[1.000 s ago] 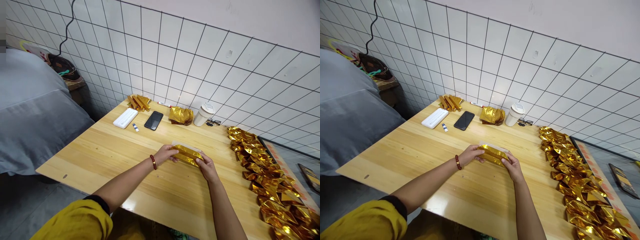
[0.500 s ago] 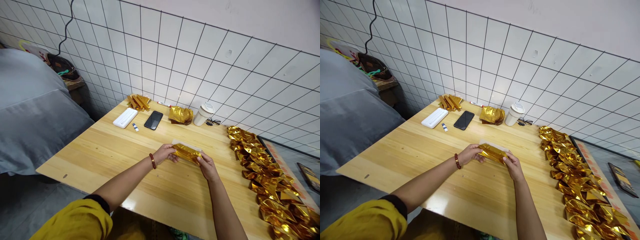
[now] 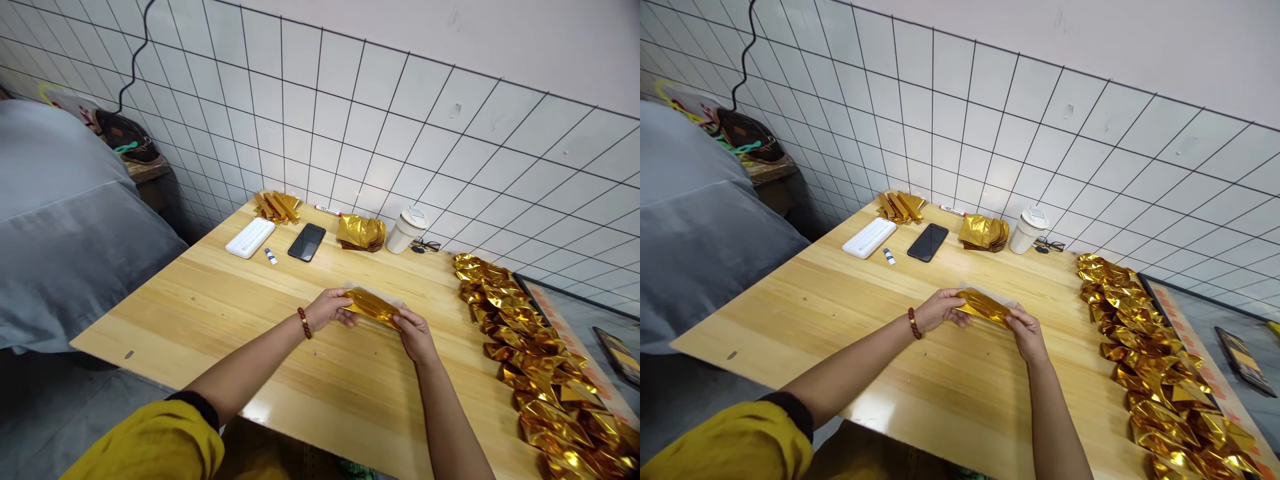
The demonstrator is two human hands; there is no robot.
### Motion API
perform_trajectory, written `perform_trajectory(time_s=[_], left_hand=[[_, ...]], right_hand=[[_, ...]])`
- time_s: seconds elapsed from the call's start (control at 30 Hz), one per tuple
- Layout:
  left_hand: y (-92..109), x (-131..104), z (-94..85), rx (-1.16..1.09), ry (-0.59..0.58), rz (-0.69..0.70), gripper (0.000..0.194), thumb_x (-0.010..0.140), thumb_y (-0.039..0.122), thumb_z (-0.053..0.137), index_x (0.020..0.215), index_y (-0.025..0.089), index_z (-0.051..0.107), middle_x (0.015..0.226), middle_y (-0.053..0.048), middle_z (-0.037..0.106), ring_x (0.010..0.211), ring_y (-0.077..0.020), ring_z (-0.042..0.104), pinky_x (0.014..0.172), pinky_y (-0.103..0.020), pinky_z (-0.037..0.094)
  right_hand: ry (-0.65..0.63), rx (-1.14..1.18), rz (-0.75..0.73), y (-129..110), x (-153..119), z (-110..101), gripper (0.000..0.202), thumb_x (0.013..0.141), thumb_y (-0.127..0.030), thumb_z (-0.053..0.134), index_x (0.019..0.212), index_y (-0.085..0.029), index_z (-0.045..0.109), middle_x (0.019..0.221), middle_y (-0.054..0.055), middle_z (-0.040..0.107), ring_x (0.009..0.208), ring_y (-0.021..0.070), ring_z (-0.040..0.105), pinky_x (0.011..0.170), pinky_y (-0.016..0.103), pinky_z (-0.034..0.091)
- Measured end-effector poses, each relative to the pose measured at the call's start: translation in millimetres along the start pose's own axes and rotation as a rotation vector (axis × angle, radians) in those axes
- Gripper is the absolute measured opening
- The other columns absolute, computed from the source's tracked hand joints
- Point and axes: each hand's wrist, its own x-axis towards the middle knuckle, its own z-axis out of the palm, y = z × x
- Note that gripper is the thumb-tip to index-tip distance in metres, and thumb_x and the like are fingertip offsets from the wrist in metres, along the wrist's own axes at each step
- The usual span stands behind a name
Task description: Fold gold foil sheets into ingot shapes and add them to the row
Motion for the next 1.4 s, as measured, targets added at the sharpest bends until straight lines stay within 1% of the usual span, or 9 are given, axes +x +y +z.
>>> perform_trajectory(time_s=[0.1,0.4,0.53,0.67,0.8,0.93,1.1,1.27,1.4], left_hand=[[1.9,-1.0,-2.2,-0.023,-0.027,-0.017,0.038,0.073,0.027,0.076,0.105,0.009,0.065,0.081,-0.012,0.073,0.066,-0.0216,0.072,0.058,-0.029,0.057],[0.5,1.9,-5.9,-0.070,-0.012,-0.023,0.028,0.075,0.021,0.072,0.098,0.008,0.066,0.082,-0.013,0.073,0.067,-0.0225,0.072,0.061,-0.032,0.056],[0.9,0.5,-4.9,-0.048,-0.029,-0.014,0.030,0.072,0.025,0.075,0.095,0.007,0.068,0.077,-0.013,0.072,0.068,-0.0226,0.072,0.064,-0.033,0.056],[-2.3,0.1,-1.8,0.015,-0.034,0.046,0.033,0.065,0.030,0.079,0.090,0.008,0.071,0.072,-0.011,0.071,0.067,-0.0217,0.071,0.065,-0.032,0.055],[-8.7,2.4,1.0,0.120,0.012,0.098,0.029,0.060,0.029,0.079,0.082,0.011,0.075,0.076,-0.009,0.072,0.066,-0.0180,0.070,0.067,-0.029,0.054],[-11.6,1.5,1.9,0.224,-0.026,0.141,0.034,0.067,0.033,0.077,0.093,0.013,0.076,0.079,-0.008,0.073,0.068,-0.0157,0.070,0.070,-0.027,0.053],[-11.2,-0.7,2.1,0.236,-0.051,0.173,0.071,0.073,0.036,0.077,0.136,0.015,0.053,0.077,-0.006,0.071,0.070,-0.0158,0.069,0.070,-0.028,0.051],[-10.9,3.0,0.7,0.176,0.083,0.228,0.086,0.075,0.041,0.075,0.147,0.014,0.036,0.070,-0.003,0.068,0.067,-0.0178,0.069,0.066,-0.028,0.050],[-5.9,3.6,1.8,-0.026,0.112,0.224,0.099,0.074,0.044,0.076,0.152,0.016,0.020,0.083,-0.006,0.070,0.075,-0.0196,0.069,0.074,-0.034,0.053]], right_hand=[[0.009,0.020,0.005,-3.1,0.1,3.6,0.014,0.070,-0.033,0.079,0.083,-0.029,0.079,0.105,0.004,0.072,0.105,0.0244,0.064,0.095,0.043,0.050],[0.048,-0.007,0.036,-3.7,0.9,5.7,0.012,0.070,-0.033,0.078,0.081,-0.028,0.079,0.104,0.006,0.071,0.093,0.0232,0.065,0.061,0.031,0.056],[0.085,-0.015,0.061,-2.8,0.4,4.4,0.010,0.071,-0.035,0.078,0.079,-0.029,0.079,0.102,0.005,0.071,0.096,0.0244,0.066,0.067,0.035,0.057],[0.046,0.024,0.001,-6.1,-0.1,0.2,0.013,0.069,-0.036,0.078,0.080,-0.029,0.079,0.113,0.005,0.070,0.113,0.0282,0.061,0.096,0.045,0.050],[0.032,0.163,0.054,-12.2,0.3,-1.4,0.038,0.078,-0.050,0.066,0.107,-0.028,0.074,0.122,0.008,0.067,0.114,0.0304,0.061,0.095,0.050,0.050],[0.087,0.107,0.092,-13.0,1.3,0.6,0.056,0.073,-0.041,0.075,0.127,-0.034,0.059,0.128,0.005,0.064,0.117,0.0273,0.060,0.097,0.045,0.049],[0.065,0.075,0.070,-10.8,0.5,3.5,0.091,0.062,-0.027,0.085,0.141,-0.034,0.042,0.124,0.005,0.064,0.120,0.0235,0.058,0.105,0.041,0.043],[0.125,0.089,0.070,-11.1,0.4,6.1,0.099,0.055,-0.025,0.088,0.142,-0.029,0.041,0.126,0.006,0.062,0.119,0.0231,0.058,0.104,0.038,0.045],[0.167,0.066,0.062,-11.7,0.5,12.4,0.101,0.054,-0.025,0.089,0.142,-0.027,0.041,0.124,0.007,0.063,0.112,0.0227,0.062,0.096,0.036,0.051]])
